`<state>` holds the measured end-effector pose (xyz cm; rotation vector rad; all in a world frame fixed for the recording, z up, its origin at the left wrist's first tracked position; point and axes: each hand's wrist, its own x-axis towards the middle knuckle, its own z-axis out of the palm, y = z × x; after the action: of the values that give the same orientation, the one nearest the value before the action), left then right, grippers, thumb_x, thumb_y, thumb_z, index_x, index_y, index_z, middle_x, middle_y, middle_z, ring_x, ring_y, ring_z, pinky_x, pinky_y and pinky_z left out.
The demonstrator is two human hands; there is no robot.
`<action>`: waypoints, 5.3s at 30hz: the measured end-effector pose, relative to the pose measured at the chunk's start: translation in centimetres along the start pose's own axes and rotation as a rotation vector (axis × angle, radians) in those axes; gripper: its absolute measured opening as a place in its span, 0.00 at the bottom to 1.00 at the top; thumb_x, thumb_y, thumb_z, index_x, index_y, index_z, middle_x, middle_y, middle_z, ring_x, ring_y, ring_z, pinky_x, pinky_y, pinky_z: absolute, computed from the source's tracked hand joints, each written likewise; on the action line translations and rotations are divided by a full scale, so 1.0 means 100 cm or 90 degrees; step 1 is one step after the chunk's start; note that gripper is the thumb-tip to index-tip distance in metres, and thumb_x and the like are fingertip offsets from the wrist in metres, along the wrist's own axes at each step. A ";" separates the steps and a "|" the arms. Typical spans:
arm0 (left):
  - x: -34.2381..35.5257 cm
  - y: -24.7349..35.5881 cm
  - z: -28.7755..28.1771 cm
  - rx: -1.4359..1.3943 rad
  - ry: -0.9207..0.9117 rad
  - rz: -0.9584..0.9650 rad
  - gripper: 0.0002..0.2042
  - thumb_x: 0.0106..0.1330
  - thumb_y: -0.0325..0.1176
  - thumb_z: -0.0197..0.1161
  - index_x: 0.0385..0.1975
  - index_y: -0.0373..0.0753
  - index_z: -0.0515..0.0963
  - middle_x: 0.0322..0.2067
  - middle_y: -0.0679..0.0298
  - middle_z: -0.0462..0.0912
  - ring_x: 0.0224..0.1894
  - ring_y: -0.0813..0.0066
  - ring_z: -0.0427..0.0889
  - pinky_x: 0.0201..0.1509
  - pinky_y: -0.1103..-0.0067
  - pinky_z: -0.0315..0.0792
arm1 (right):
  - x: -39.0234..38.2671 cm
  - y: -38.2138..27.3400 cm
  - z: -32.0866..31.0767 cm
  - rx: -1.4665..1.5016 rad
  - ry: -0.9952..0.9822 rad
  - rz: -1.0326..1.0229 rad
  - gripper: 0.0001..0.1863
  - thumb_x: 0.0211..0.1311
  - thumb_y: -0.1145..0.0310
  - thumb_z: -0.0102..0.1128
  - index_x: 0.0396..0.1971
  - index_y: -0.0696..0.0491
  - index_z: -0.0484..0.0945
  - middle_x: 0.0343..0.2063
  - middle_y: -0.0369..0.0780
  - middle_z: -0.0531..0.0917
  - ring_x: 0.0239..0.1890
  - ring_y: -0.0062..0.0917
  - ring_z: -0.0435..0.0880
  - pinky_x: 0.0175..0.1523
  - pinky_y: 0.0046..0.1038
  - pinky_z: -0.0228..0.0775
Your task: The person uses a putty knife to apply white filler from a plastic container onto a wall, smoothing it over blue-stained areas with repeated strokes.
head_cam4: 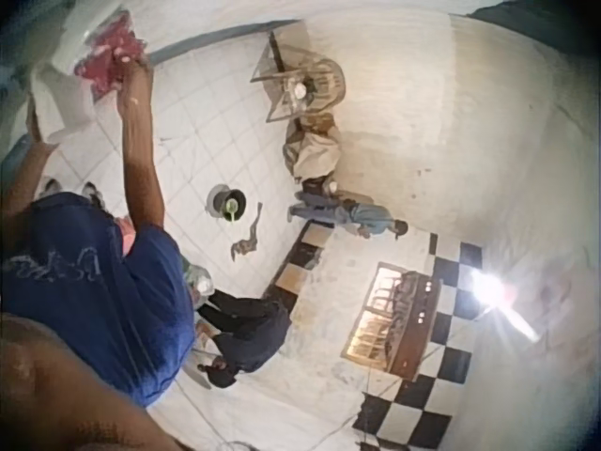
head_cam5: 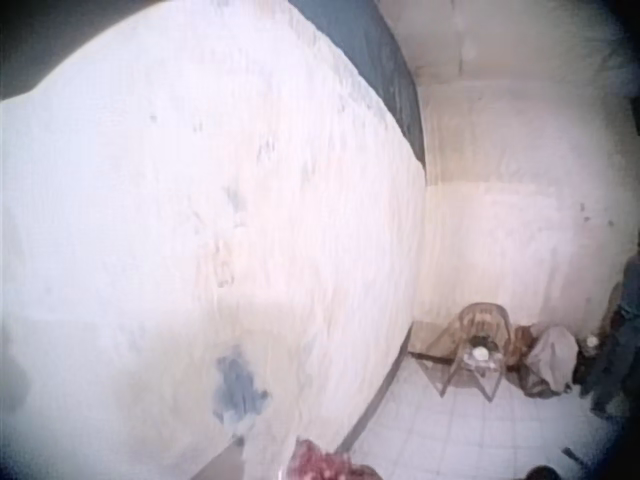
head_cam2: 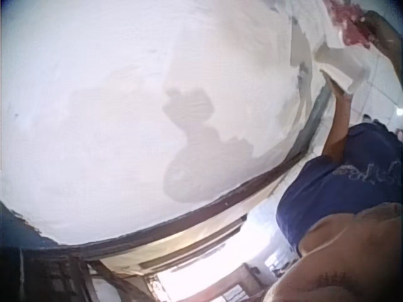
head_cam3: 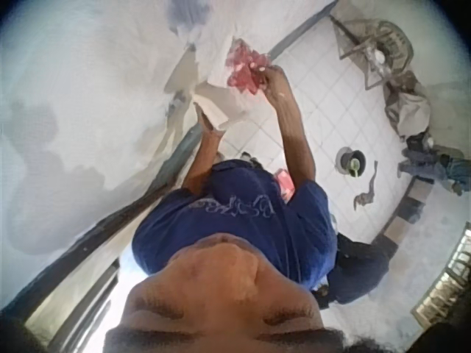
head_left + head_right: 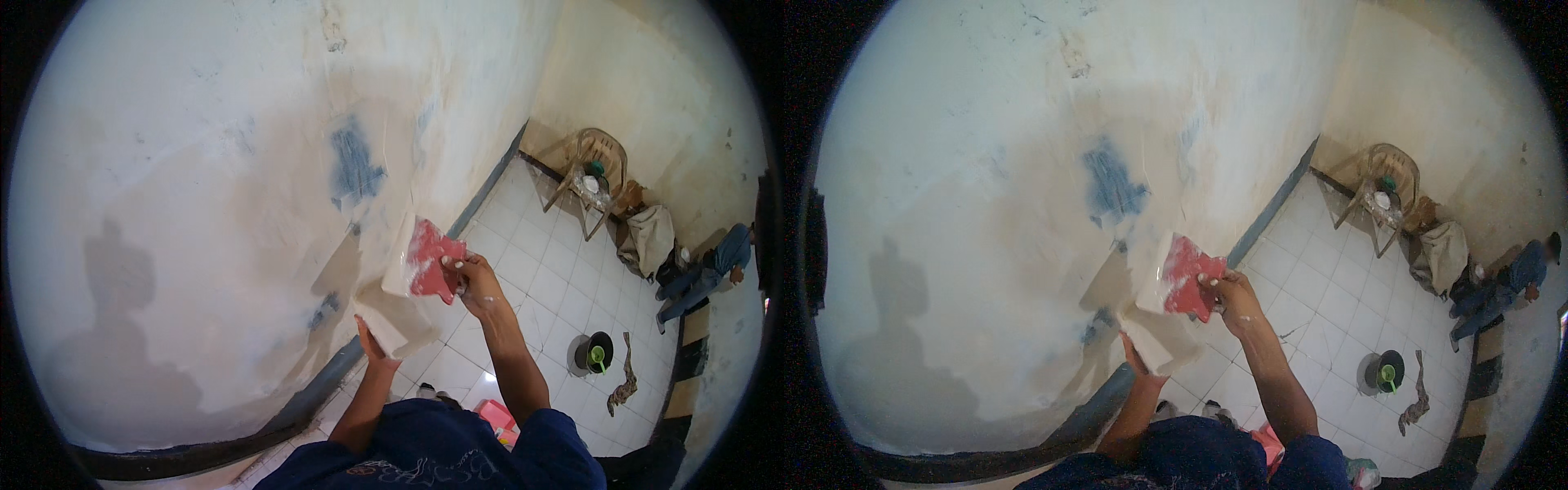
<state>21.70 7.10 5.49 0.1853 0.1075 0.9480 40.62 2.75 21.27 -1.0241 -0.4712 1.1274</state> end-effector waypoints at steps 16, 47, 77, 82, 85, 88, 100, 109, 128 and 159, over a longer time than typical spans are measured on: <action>-0.072 0.023 -0.009 0.152 0.097 0.026 0.37 0.68 0.67 0.41 0.68 0.47 0.58 0.63 0.56 0.67 0.61 0.54 0.70 0.62 0.55 0.68 | 0.078 -0.032 0.068 -0.159 0.078 -0.094 0.06 0.59 0.68 0.62 0.29 0.55 0.81 0.24 0.34 0.81 0.24 0.17 0.76 0.26 0.22 0.62; -0.095 0.026 -0.045 0.134 0.096 -0.049 0.36 0.67 0.66 0.45 0.68 0.49 0.59 0.63 0.60 0.68 0.61 0.56 0.71 0.62 0.55 0.69 | 0.075 -0.168 0.214 -0.457 0.099 -0.335 0.16 0.46 0.66 0.68 0.14 0.64 0.77 0.13 0.41 0.76 0.11 0.20 0.68 0.16 0.26 0.56; -0.108 0.052 -0.066 0.160 0.106 -0.035 0.40 0.64 0.71 0.42 0.70 0.50 0.57 0.64 0.57 0.66 0.63 0.52 0.69 0.63 0.51 0.68 | 0.111 -0.033 0.123 -0.515 0.224 -0.145 0.18 0.44 0.63 0.63 0.23 0.66 0.81 0.22 0.54 0.84 0.26 0.43 0.86 0.36 0.36 0.78; -0.107 0.053 -0.048 0.173 0.085 -0.032 0.41 0.63 0.71 0.43 0.70 0.50 0.57 0.65 0.57 0.66 0.63 0.51 0.69 0.63 0.49 0.67 | 0.102 -0.053 0.159 -0.501 0.235 -0.157 0.16 0.44 0.62 0.66 0.24 0.63 0.81 0.29 0.54 0.85 0.34 0.43 0.87 0.41 0.36 0.77; -0.107 0.051 -0.030 0.183 0.073 -0.055 0.41 0.63 0.71 0.43 0.70 0.50 0.56 0.65 0.57 0.65 0.64 0.50 0.69 0.63 0.50 0.67 | 0.096 -0.069 0.165 -0.481 0.214 -0.151 0.15 0.44 0.62 0.66 0.22 0.62 0.81 0.27 0.53 0.85 0.33 0.42 0.87 0.40 0.36 0.77; -0.105 0.049 -0.036 0.187 0.047 -0.053 0.41 0.63 0.71 0.43 0.70 0.50 0.55 0.66 0.57 0.65 0.64 0.50 0.68 0.64 0.49 0.66 | 0.098 -0.081 0.173 -0.396 0.231 -0.270 0.18 0.48 0.70 0.62 0.07 0.64 0.70 0.08 0.42 0.72 0.09 0.24 0.69 0.14 0.30 0.55; -0.107 0.054 -0.029 0.179 0.007 -0.058 0.40 0.65 0.69 0.43 0.71 0.50 0.54 0.68 0.57 0.61 0.66 0.50 0.65 0.66 0.49 0.63 | 0.061 -0.149 0.217 -0.317 0.159 -0.388 0.16 0.51 0.71 0.62 0.11 0.64 0.73 0.11 0.41 0.73 0.12 0.22 0.69 0.17 0.26 0.54; -0.124 0.070 -0.041 0.198 0.044 0.013 0.38 0.66 0.69 0.41 0.70 0.50 0.56 0.66 0.59 0.64 0.64 0.53 0.68 0.64 0.51 0.66 | 0.004 -0.118 0.121 -0.329 0.170 -0.298 0.11 0.52 0.71 0.59 0.14 0.61 0.77 0.14 0.39 0.76 0.14 0.20 0.68 0.18 0.25 0.53; -0.123 0.068 -0.008 0.269 0.112 0.024 0.35 0.67 0.65 0.47 0.67 0.47 0.61 0.60 0.59 0.71 0.58 0.55 0.74 0.58 0.57 0.74 | 0.086 -0.174 0.190 -0.343 0.129 -0.379 0.12 0.46 0.72 0.64 0.13 0.65 0.76 0.13 0.43 0.77 0.11 0.24 0.71 0.15 0.28 0.58; -0.117 0.077 -0.017 0.112 0.058 -0.137 0.42 0.61 0.72 0.47 0.69 0.51 0.58 0.66 0.57 0.63 0.65 0.49 0.67 0.65 0.46 0.63 | 0.128 -0.166 0.149 -0.482 0.210 -0.328 0.18 0.42 0.64 0.62 0.18 0.68 0.79 0.19 0.53 0.82 0.24 0.39 0.85 0.31 0.34 0.76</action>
<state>8.50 2.08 5.50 0.2867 0.2903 0.7316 42.89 19.52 40.56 -1.5896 -0.8628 0.2876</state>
